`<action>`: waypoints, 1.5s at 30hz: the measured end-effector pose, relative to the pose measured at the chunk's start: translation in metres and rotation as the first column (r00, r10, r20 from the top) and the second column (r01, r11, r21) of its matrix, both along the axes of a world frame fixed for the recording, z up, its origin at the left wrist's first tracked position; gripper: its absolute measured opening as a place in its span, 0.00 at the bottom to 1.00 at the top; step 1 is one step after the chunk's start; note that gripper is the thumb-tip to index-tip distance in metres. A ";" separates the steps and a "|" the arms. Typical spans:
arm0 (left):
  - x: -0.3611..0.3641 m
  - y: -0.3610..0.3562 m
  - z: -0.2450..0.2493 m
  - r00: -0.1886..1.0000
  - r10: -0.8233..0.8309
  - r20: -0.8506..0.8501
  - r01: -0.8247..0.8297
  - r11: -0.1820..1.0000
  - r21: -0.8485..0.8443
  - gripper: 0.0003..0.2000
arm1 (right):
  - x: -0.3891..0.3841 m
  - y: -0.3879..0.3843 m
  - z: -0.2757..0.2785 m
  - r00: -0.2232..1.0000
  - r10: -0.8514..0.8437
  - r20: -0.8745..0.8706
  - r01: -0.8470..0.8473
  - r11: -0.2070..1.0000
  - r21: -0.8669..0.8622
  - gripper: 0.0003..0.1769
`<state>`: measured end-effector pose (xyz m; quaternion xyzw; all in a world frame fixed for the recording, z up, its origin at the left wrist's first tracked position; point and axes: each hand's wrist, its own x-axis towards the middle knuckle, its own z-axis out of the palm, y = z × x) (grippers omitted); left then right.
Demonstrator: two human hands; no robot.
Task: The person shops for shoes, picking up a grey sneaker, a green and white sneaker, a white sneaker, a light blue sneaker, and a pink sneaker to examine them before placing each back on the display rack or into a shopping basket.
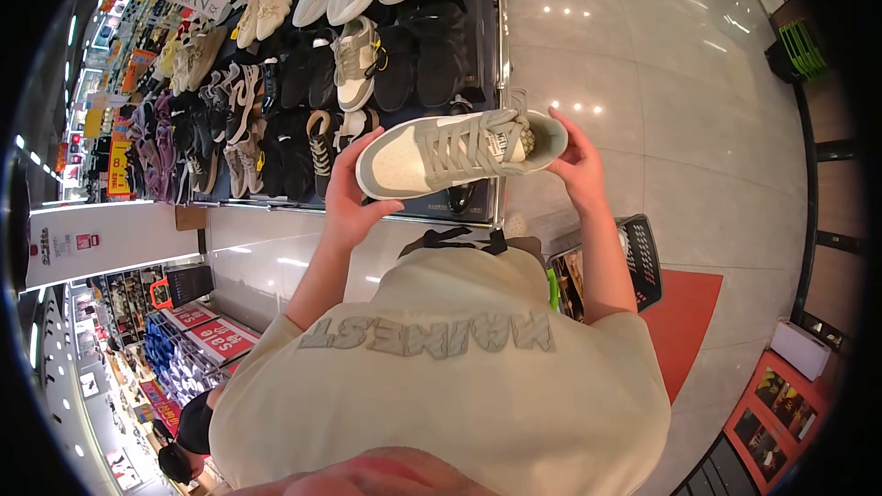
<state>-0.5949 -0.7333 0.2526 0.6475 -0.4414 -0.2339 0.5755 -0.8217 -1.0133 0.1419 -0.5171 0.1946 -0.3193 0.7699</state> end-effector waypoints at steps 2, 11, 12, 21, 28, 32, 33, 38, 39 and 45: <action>0.004 0.000 0.003 1.000 0.019 0.000 -0.019 1.000 -0.003 0.52 | 0.008 -0.005 0.004 0.997 0.077 -0.013 -0.077 0.997 0.000 0.35; 0.055 0.004 0.006 0.985 -0.087 0.147 0.085 0.996 0.017 0.49 | 0.021 0.019 0.001 0.997 -0.077 0.022 0.079 0.988 -0.132 0.33; 0.058 0.007 0.013 0.992 -0.075 0.103 0.071 0.997 0.043 0.49 | 0.023 0.027 0.002 0.997 -0.078 0.015 0.079 0.987 -0.139 0.33; 0.114 0.061 -0.001 0.968 0.019 0.252 -0.044 0.994 0.096 0.46 | 0.061 0.090 0.037 0.995 -0.100 0.029 0.103 0.982 -0.156 0.35; 0.151 0.103 -0.017 0.964 0.061 0.258 -0.122 0.966 0.229 0.44 | 0.106 0.135 0.081 0.999 -0.033 0.027 0.041 0.897 -0.440 0.35; 0.169 0.117 -0.040 0.960 0.060 0.273 -0.140 0.949 0.283 0.42 | 0.132 0.158 0.113 0.995 -0.053 -0.082 -0.016 0.737 -0.675 0.35; 0.173 0.120 -0.046 0.958 0.042 0.284 -0.128 0.948 0.292 0.42 | 0.140 0.165 0.125 0.995 -0.053 -0.080 -0.022 0.688 -0.726 0.36; 0.179 0.130 -0.061 0.965 0.069 0.253 -0.152 0.932 0.328 0.36 | 0.170 0.194 0.145 0.998 -0.005 -0.064 -0.049 0.592 -0.804 0.37; 0.180 0.132 -0.064 0.965 0.070 0.253 -0.153 0.933 0.327 0.36 | 0.173 0.196 0.146 0.998 0.013 -0.057 -0.054 0.589 -0.807 0.37; 0.177 0.140 -0.057 0.971 0.161 0.177 -0.212 0.923 0.322 0.39 | 0.175 0.186 0.140 0.982 -0.170 -0.079 0.007 0.453 -0.892 0.38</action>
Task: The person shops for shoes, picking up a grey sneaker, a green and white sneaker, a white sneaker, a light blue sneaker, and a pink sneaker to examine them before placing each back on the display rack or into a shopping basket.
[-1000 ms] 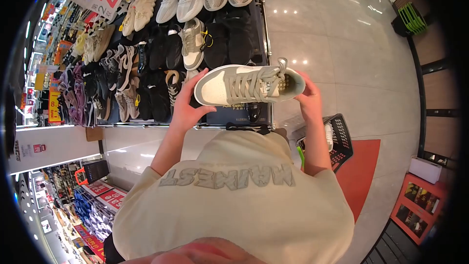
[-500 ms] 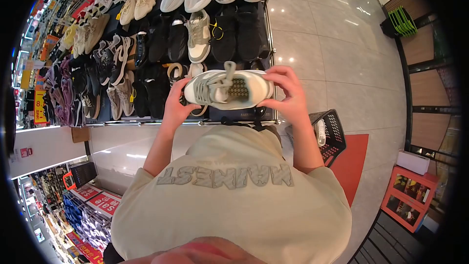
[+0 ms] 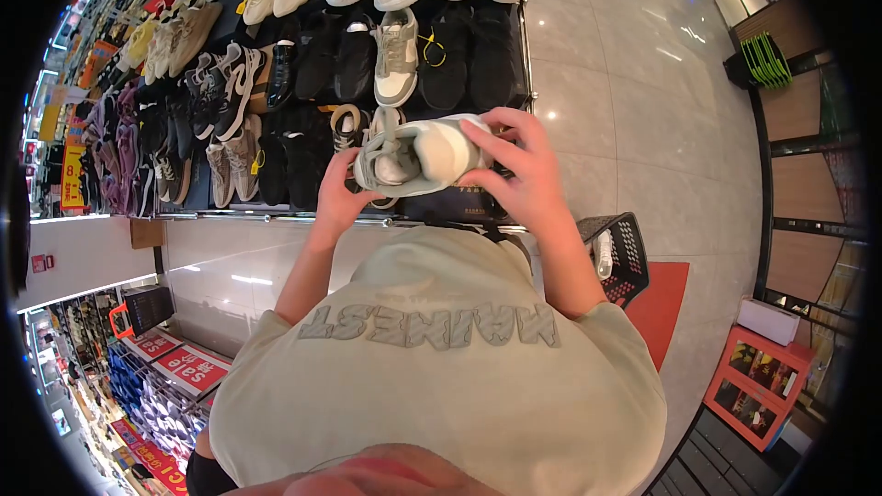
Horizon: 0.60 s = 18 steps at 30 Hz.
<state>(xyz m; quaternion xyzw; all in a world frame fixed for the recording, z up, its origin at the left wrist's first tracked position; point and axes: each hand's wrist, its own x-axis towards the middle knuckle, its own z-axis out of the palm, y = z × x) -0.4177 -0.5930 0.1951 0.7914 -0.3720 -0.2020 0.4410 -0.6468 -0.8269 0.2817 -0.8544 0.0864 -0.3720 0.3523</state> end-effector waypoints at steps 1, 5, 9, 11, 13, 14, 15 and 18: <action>0.000 0.001 0.002 0.998 0.021 0.061 -0.019 1.000 -0.018 0.40 | -0.002 -0.001 0.003 0.999 -0.034 -0.023 0.034 0.999 -0.017 0.37; -0.002 0.000 0.014 0.957 0.089 0.275 -0.064 0.993 -0.098 0.41 | -0.010 -0.014 -0.006 0.982 -0.167 -0.094 0.154 0.980 -0.124 0.37; -0.002 0.001 0.030 0.892 0.103 0.440 -0.044 0.989 -0.143 0.41 | -0.018 -0.029 -0.022 0.969 -0.192 -0.157 0.180 0.980 -0.087 0.38; -0.003 -0.001 0.038 0.855 0.108 0.507 -0.009 0.981 -0.194 0.40 | -0.022 -0.038 -0.032 0.966 -0.177 -0.190 0.186 0.982 0.033 0.39; -0.003 -0.004 0.046 0.829 0.098 0.550 0.044 0.970 -0.241 0.39 | -0.025 -0.048 -0.051 0.978 -0.118 -0.173 0.149 0.972 0.182 0.40; -0.004 -0.006 0.050 0.803 0.088 0.589 0.101 0.954 -0.281 0.38 | -0.026 -0.052 -0.058 0.986 -0.061 -0.152 0.109 0.938 0.328 0.42; -0.006 -0.007 0.055 0.802 0.087 0.591 0.102 0.955 -0.278 0.38 | -0.028 -0.053 -0.060 0.987 -0.061 -0.151 0.109 0.937 0.331 0.42; -0.013 -0.015 0.067 0.772 0.079 0.631 0.177 0.926 -0.333 0.37 | -0.033 -0.055 -0.066 0.996 0.078 -0.034 -0.035 0.739 0.673 0.45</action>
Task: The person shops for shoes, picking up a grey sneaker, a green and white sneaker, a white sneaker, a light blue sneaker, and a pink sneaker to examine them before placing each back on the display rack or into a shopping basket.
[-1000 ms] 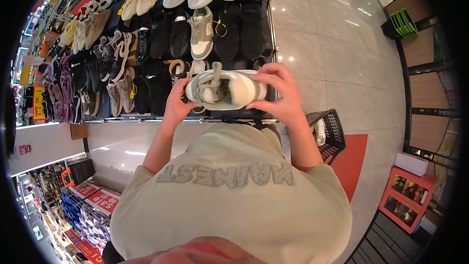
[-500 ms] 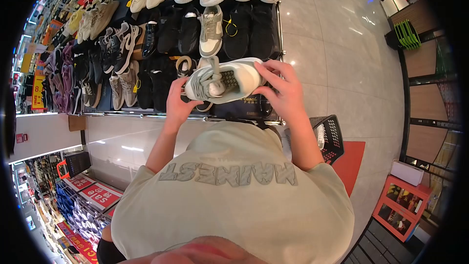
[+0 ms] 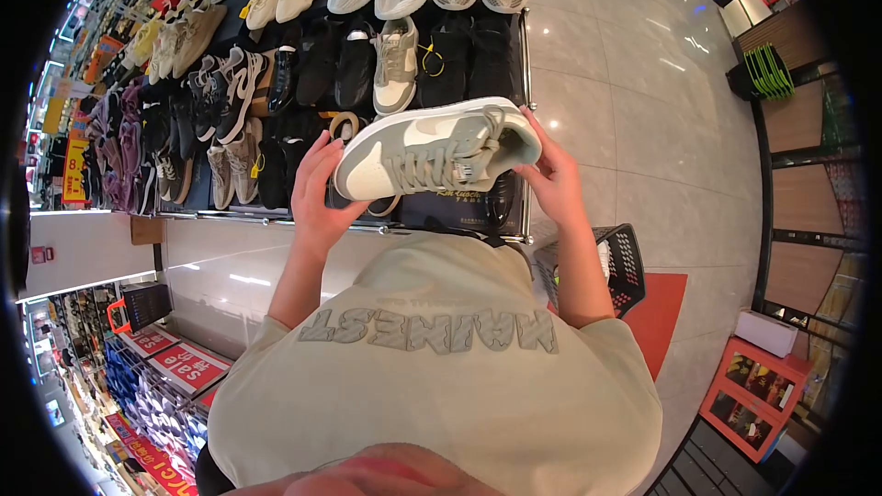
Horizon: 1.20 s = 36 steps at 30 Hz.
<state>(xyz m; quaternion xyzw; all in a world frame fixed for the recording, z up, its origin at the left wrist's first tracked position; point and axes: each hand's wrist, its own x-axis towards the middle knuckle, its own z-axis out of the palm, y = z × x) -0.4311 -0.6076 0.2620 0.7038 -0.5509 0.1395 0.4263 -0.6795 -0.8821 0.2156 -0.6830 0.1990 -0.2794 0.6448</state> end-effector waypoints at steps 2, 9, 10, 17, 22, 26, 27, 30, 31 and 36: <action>-0.006 -0.006 0.005 0.998 -0.033 0.060 0.035 0.998 -0.046 0.37 | -0.002 -0.002 -0.003 0.993 0.060 0.103 -0.074 0.986 0.146 0.49; -0.014 -0.017 0.007 0.971 -0.090 0.222 0.089 0.996 0.012 0.38 | -0.009 0.000 -0.005 0.984 0.057 0.171 -0.117 0.923 0.367 0.52; -0.014 -0.018 0.005 0.971 -0.066 0.228 0.066 0.998 0.011 0.37 | -0.012 0.000 -0.007 0.983 0.042 0.181 -0.104 0.931 0.349 0.53; 0.003 -0.023 -0.011 0.946 0.085 0.313 -0.062 0.995 -0.084 0.36 | -0.019 0.011 -0.001 0.974 0.002 0.227 -0.041 0.986 0.164 0.51; 0.010 -0.025 -0.011 0.922 0.210 0.326 -0.167 0.974 -0.155 0.35 | -0.019 0.017 0.007 0.910 0.066 0.410 -0.115 0.989 0.096 0.47; 0.016 -0.025 -0.016 0.920 0.276 0.278 -0.242 0.958 -0.153 0.36 | -0.022 0.021 0.012 0.873 0.144 0.466 -0.182 0.983 0.038 0.44; 0.017 -0.025 -0.017 0.920 0.282 0.273 -0.249 0.957 -0.147 0.37 | -0.023 0.023 0.015 0.873 0.142 0.467 -0.180 0.983 0.037 0.44; 0.019 -0.024 -0.023 0.924 0.304 0.231 -0.282 0.952 -0.122 0.39 | -0.026 0.029 0.023 0.883 0.155 0.442 -0.157 0.987 -0.033 0.43; 0.020 -0.024 -0.025 0.924 0.302 0.232 -0.281 0.952 -0.123 0.39 | -0.027 0.030 0.023 0.891 0.161 0.424 -0.152 0.987 -0.055 0.42; 0.023 -0.020 -0.035 0.931 0.322 0.168 -0.309 0.946 -0.103 0.40 | -0.029 0.035 0.034 0.930 0.163 0.329 -0.117 0.981 -0.155 0.35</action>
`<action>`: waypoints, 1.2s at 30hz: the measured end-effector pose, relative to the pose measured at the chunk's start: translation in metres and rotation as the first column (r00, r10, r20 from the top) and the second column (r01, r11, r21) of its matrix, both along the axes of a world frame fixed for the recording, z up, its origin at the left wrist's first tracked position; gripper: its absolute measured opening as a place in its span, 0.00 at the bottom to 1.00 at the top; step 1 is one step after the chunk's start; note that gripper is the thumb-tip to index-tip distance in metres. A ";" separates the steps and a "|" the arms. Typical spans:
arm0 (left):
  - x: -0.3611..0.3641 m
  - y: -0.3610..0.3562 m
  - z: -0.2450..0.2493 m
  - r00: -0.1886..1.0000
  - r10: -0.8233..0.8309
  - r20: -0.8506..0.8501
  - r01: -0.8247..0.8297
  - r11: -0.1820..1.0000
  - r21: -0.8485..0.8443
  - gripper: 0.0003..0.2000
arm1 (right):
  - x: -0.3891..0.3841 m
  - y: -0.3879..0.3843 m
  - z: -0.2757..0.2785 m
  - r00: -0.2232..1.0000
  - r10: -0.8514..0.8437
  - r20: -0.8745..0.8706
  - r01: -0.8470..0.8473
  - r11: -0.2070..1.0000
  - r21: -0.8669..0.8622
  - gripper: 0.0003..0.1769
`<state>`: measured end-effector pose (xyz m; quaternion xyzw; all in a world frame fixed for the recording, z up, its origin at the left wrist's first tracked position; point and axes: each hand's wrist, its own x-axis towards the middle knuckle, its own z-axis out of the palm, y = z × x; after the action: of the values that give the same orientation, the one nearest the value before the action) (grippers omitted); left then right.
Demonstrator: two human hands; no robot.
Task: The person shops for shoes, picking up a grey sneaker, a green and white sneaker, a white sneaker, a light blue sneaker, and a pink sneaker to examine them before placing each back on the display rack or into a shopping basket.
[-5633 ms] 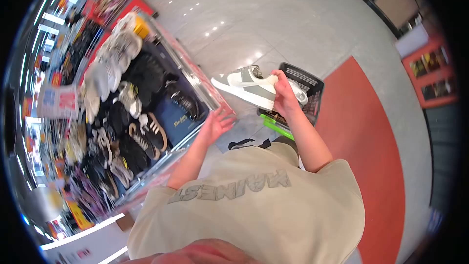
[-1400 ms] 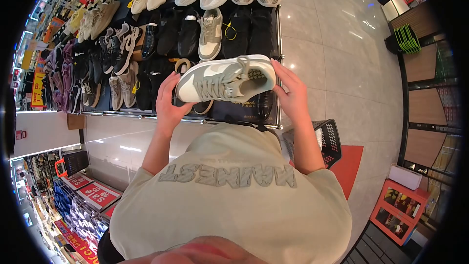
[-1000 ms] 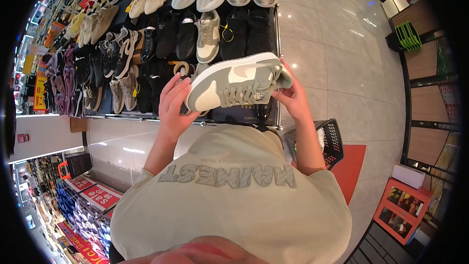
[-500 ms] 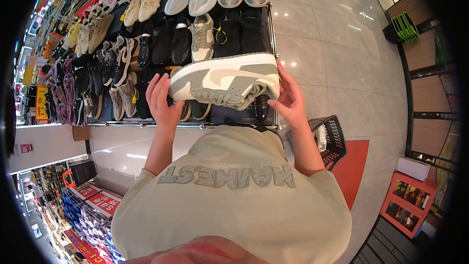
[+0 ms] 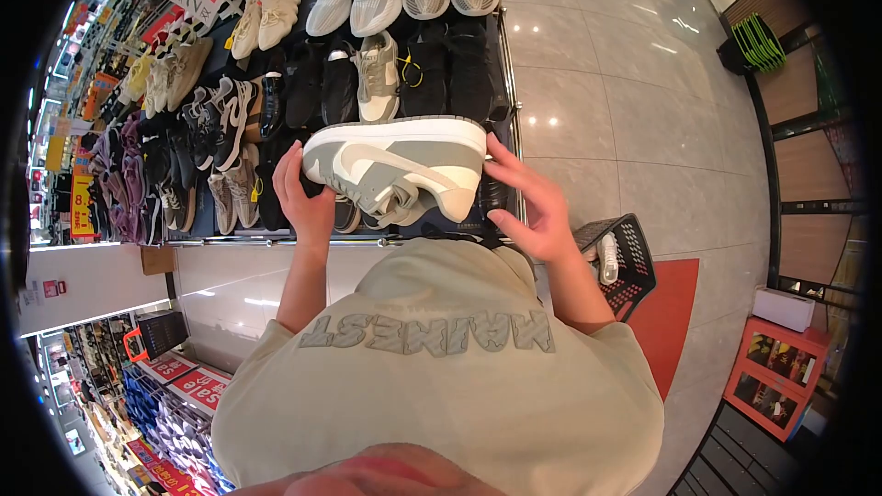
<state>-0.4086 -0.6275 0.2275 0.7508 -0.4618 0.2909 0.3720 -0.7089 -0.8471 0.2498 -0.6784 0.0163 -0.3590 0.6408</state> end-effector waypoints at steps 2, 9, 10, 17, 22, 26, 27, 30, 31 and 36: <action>0.000 0.001 -0.002 1.000 0.002 -0.001 -0.002 1.000 0.004 0.39 | -0.001 0.001 0.004 0.993 -0.084 -0.077 0.070 0.983 -0.167 0.32; -0.005 0.004 -0.007 0.994 -0.054 -0.100 0.057 0.998 0.031 0.38 | 0.000 0.004 0.011 0.988 -0.136 -0.077 0.101 0.932 -0.347 0.31; -0.008 0.003 -0.007 0.994 -0.051 -0.100 0.055 0.998 0.031 0.38 | -0.001 0.006 0.012 0.990 -0.127 -0.054 0.098 0.922 -0.376 0.31; -0.014 -0.003 -0.031 0.902 -0.214 -0.374 0.190 0.977 -0.101 0.32 | 0.005 0.024 0.032 0.997 -0.078 0.026 0.080 0.852 -0.518 0.32; -0.007 -0.004 -0.053 0.818 -0.252 -0.517 0.210 0.968 -0.140 0.31 | 0.011 0.031 0.036 0.998 -0.033 0.057 0.060 0.817 -0.574 0.31; -0.011 0.001 -0.054 0.693 -0.357 -0.627 0.321 0.931 -0.176 0.33 | 0.012 0.033 0.038 0.999 -0.016 0.051 0.043 0.814 -0.579 0.31; -0.012 0.002 -0.054 0.569 -0.431 -0.700 0.367 0.895 -0.253 0.33 | 0.012 0.032 0.039 0.998 -0.025 0.064 0.058 0.808 -0.587 0.31; -0.016 0.006 -0.050 0.492 -0.503 -0.711 0.573 0.801 -0.170 0.35 | 0.011 0.022 0.045 0.996 -0.046 0.071 0.080 0.795 -0.601 0.31; -0.017 0.008 -0.050 0.397 -0.426 -0.813 0.588 0.798 -0.131 0.38 | 0.011 0.018 0.048 0.996 -0.057 0.069 0.088 0.789 -0.608 0.31; -0.027 0.007 -0.043 -0.010 -0.353 -0.936 0.681 0.683 -0.265 0.44 | 0.024 -0.008 0.052 0.981 -0.029 0.192 0.118 0.874 -0.471 0.35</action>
<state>-0.4354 -0.6209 0.1848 0.5717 -0.4147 -0.4544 0.5428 -0.6850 -0.8547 0.3019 -0.7798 -0.1051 -0.4355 0.4373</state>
